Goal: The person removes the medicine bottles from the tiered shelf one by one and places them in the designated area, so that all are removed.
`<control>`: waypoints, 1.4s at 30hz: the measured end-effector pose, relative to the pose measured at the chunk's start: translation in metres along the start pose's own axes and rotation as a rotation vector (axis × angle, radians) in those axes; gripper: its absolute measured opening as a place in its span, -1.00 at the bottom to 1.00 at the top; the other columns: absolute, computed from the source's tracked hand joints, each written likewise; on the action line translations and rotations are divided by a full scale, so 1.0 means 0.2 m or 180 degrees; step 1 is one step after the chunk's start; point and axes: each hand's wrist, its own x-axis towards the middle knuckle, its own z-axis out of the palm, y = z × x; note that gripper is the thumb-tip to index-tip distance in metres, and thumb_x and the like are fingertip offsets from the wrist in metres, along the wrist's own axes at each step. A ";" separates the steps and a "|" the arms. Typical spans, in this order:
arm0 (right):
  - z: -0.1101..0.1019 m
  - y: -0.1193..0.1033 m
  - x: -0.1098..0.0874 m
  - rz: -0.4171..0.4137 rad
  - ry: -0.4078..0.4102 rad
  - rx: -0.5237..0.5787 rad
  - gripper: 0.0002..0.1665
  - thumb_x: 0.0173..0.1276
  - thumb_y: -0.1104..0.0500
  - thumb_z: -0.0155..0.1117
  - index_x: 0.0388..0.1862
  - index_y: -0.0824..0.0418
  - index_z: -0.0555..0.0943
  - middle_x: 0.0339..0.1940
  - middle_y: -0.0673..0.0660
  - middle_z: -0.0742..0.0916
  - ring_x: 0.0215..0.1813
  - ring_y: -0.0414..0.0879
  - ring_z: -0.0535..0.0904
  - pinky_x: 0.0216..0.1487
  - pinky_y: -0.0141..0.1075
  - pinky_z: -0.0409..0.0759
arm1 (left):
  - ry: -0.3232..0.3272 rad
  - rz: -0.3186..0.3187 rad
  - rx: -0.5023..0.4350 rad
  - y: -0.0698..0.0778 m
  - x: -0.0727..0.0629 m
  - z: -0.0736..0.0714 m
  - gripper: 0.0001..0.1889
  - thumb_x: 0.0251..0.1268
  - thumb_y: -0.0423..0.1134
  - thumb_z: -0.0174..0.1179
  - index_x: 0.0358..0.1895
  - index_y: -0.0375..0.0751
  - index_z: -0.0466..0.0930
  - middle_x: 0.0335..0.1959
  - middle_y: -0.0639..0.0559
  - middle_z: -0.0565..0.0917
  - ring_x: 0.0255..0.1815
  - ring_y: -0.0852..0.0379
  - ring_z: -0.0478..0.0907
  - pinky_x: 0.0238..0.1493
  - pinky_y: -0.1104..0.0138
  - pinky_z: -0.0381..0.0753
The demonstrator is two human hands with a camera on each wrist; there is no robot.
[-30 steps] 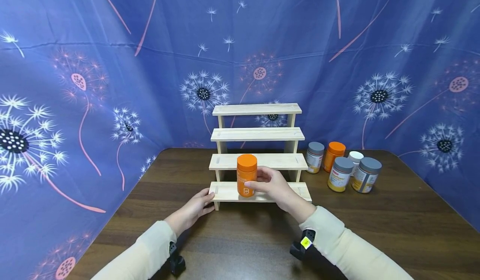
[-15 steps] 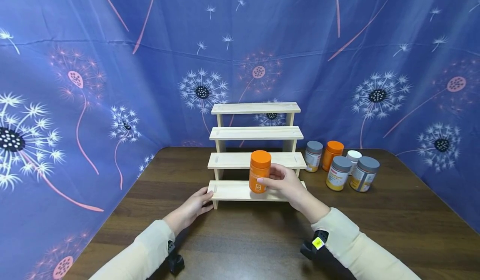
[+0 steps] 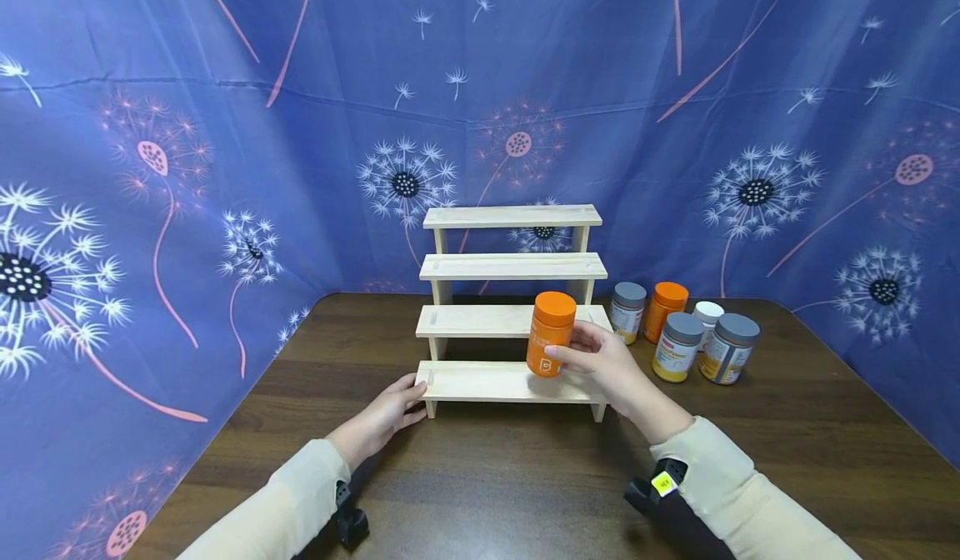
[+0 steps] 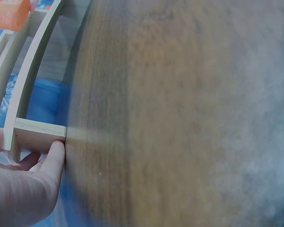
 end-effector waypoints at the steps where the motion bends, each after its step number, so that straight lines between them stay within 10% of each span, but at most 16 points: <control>1: -0.01 0.00 0.00 0.0006 0.0011 -0.0018 -0.22 0.27 0.04 0.39 0.38 0.27 0.33 0.28 0.29 0.53 0.23 0.05 0.51 0.22 -0.08 0.60 | -0.0002 -0.0003 -0.0007 0.00 0.00 0.00 -0.50 0.57 -0.26 -0.21 0.44 -0.45 0.06 0.31 -0.42 0.38 0.47 -0.31 0.13 0.42 -0.09 0.30; 42: -0.44 0.11 -0.09 0.0197 0.0550 -0.0433 -0.02 0.34 -0.15 0.27 0.49 0.36 0.12 0.37 0.35 0.40 -0.06 -0.43 0.49 0.08 -0.36 0.66 | 0.0003 0.0007 0.0053 0.00 -0.01 0.01 -0.48 0.57 -0.25 -0.20 0.44 -0.45 0.05 0.32 -0.43 0.37 0.47 -0.30 0.14 0.41 -0.08 0.32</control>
